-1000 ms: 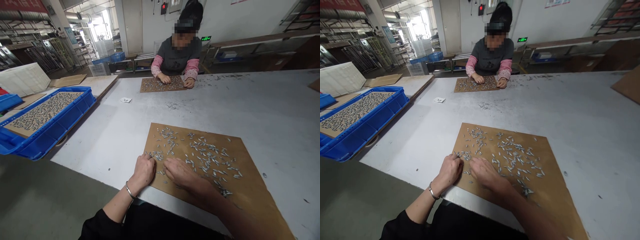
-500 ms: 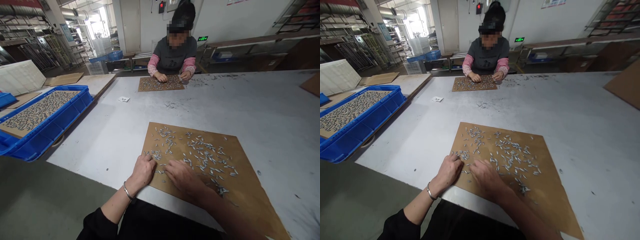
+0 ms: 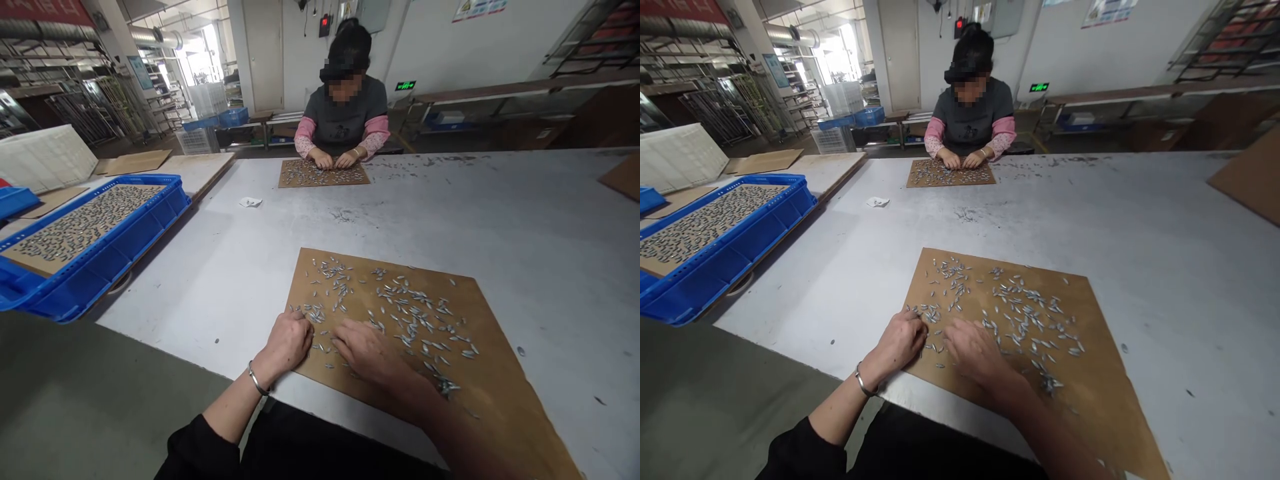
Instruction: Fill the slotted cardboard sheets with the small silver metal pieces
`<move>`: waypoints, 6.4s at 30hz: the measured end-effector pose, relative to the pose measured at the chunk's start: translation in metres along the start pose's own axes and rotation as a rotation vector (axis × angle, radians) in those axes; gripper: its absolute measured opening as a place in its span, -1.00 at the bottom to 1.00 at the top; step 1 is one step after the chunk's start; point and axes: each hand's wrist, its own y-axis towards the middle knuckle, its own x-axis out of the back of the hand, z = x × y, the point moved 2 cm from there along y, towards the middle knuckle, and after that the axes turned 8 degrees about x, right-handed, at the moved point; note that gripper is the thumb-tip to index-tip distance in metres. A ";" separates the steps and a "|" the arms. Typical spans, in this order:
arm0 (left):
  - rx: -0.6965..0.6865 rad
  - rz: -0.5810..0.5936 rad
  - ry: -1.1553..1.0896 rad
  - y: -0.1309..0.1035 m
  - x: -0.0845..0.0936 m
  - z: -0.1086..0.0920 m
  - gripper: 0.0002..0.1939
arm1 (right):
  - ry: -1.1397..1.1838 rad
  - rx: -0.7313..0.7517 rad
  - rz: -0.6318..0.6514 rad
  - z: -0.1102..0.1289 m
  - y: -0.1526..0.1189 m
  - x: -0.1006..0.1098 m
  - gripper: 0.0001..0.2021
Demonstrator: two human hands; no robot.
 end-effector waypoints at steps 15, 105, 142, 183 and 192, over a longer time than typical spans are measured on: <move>-0.142 -0.044 -0.094 -0.010 0.007 0.004 -0.74 | -0.047 -0.086 -0.001 -0.010 0.006 -0.002 -0.75; 0.183 0.111 -0.174 0.000 0.011 0.008 -0.77 | 0.063 -0.133 0.242 -0.019 0.047 0.007 -0.78; -0.012 0.002 0.144 0.033 0.009 0.011 -0.72 | 0.089 -0.230 0.191 -0.018 -0.001 0.013 -0.75; 0.130 0.069 -0.184 0.032 0.015 0.033 -0.89 | 0.075 -0.091 0.117 -0.014 0.064 0.005 -0.80; 0.149 0.043 -0.125 0.020 0.016 0.039 -0.82 | 0.109 0.024 0.155 -0.005 0.086 -0.012 -0.78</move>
